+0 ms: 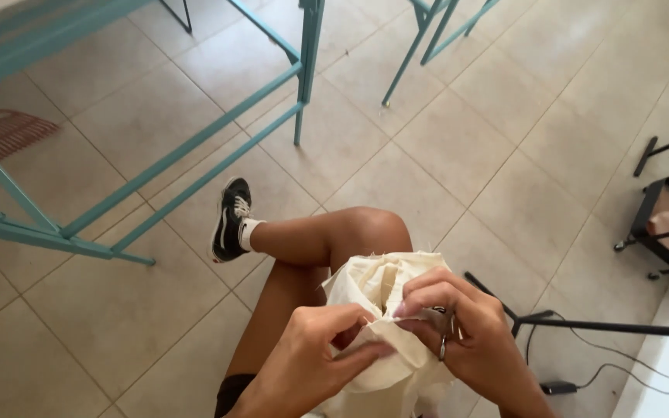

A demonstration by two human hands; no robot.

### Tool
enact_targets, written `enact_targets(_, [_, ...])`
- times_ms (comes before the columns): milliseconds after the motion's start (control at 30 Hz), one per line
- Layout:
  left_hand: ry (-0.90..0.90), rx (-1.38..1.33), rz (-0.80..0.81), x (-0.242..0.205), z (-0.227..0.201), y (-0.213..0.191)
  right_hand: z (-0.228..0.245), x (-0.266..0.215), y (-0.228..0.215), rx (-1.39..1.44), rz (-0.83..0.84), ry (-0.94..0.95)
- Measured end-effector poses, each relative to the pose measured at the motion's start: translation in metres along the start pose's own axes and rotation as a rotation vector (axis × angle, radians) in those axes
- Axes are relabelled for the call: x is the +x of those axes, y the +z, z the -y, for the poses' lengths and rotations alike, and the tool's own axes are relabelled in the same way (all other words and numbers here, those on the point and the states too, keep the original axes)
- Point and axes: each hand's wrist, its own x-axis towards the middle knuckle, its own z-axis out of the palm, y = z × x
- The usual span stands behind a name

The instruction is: Trimming excess fabric and loose threads from a white garment using scissors.

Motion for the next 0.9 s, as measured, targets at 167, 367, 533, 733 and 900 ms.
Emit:
enact_targets(167, [0.411, 0.368, -0.29, -0.005, -0.012, -0.005, -0.113, -0.085, 0.118, -0.353, -0.291, -0.092])
enact_targets(367, [0.867, 0.279, -0.352, -0.03, 0.031, 0.008, -0.067, -0.058, 0.194, -0.301, -1.111, -0.21])
enact_targets(533, [0.882, 0.395, -0.394, -0.041, 0.03, 0.008, -0.04, -0.063, 0.099, -0.35, -0.872, -0.386])
enact_targets(733, [0.516, 0.734, -0.601, -0.038, -0.014, 0.001, 0.019, -0.074, 0.079, 0.185, -0.38, -0.353])
enact_targets(900, [0.313, 0.19, -0.089, -0.062, -0.031, -0.009, 0.025, -0.094, 0.06, 0.083, -0.497, 0.229])
